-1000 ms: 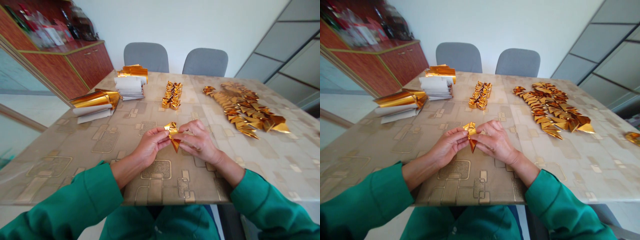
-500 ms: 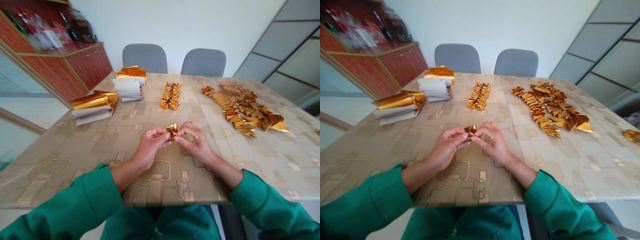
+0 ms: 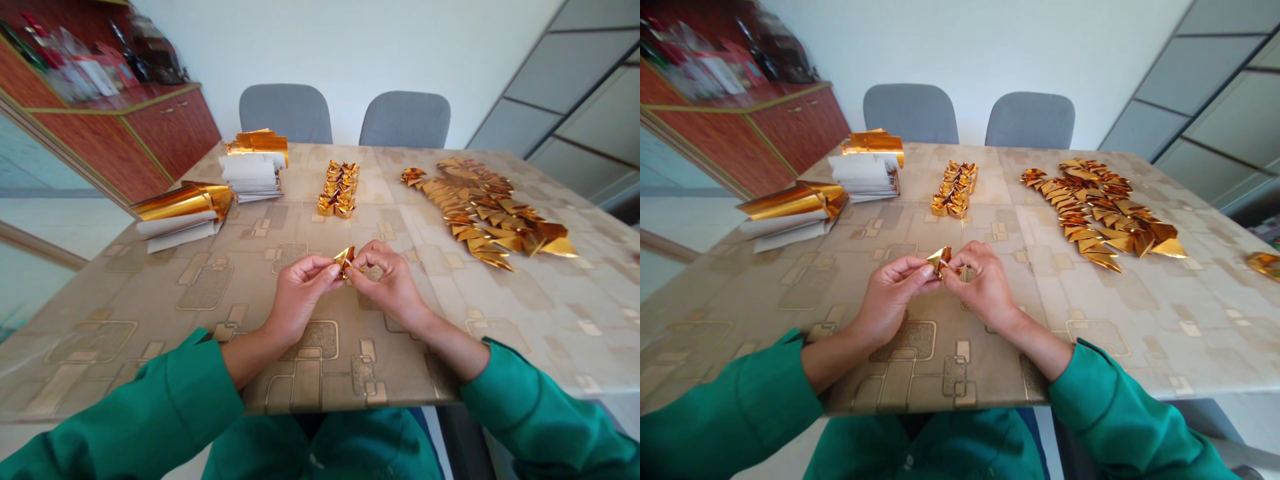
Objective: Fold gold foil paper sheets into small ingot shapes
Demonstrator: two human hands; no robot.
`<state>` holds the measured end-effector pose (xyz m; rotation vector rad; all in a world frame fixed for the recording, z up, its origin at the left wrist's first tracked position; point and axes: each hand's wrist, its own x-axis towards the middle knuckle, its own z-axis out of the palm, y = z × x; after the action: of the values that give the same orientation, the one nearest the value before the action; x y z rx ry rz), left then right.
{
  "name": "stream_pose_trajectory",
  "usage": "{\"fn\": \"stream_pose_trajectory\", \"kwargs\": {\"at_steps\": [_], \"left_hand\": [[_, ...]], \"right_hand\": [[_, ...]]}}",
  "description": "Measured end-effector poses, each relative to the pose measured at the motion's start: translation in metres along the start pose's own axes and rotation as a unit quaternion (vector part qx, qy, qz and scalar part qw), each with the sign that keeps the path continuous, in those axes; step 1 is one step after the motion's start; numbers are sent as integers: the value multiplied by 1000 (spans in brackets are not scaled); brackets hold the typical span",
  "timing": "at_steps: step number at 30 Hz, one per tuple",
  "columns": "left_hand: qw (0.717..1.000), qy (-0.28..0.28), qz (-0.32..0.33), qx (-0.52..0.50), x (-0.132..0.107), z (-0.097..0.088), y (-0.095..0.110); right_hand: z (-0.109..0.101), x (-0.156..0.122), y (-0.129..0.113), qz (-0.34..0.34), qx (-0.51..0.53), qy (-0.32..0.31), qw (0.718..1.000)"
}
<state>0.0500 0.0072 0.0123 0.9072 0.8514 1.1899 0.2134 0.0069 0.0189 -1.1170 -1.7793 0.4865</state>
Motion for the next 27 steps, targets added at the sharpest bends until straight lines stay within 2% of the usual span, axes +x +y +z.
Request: {"fn": "stream_pose_trajectory", "kwargs": {"at_steps": [4, 9, 13, 18, 24, 27], "left_hand": [[1000, -16, 7, 10, 0, -1, 0], [998, -39, -3, 42, 0, -4, -1], [998, -52, -18, 39, 1, -5, -3], [997, -53, -57, 8, 3, -4, -2], [992, -50, -113, 5, 2, -6, -2], [990, -46, -135, -4, 3, -6, -1]], "right_hand": [[-5, 0, -3, -27, -41, -12, 999], [-13, 1, -8, -59, -82, -59, 993], [-14, 0, -8, -66, -109, -54, 990], [-13, -1, -5, -66, -105, -38, 992], [-12, -2, 1, -63, -139, -90, 984], [-12, -2, 2, -59, -127, -97, 985]]}}
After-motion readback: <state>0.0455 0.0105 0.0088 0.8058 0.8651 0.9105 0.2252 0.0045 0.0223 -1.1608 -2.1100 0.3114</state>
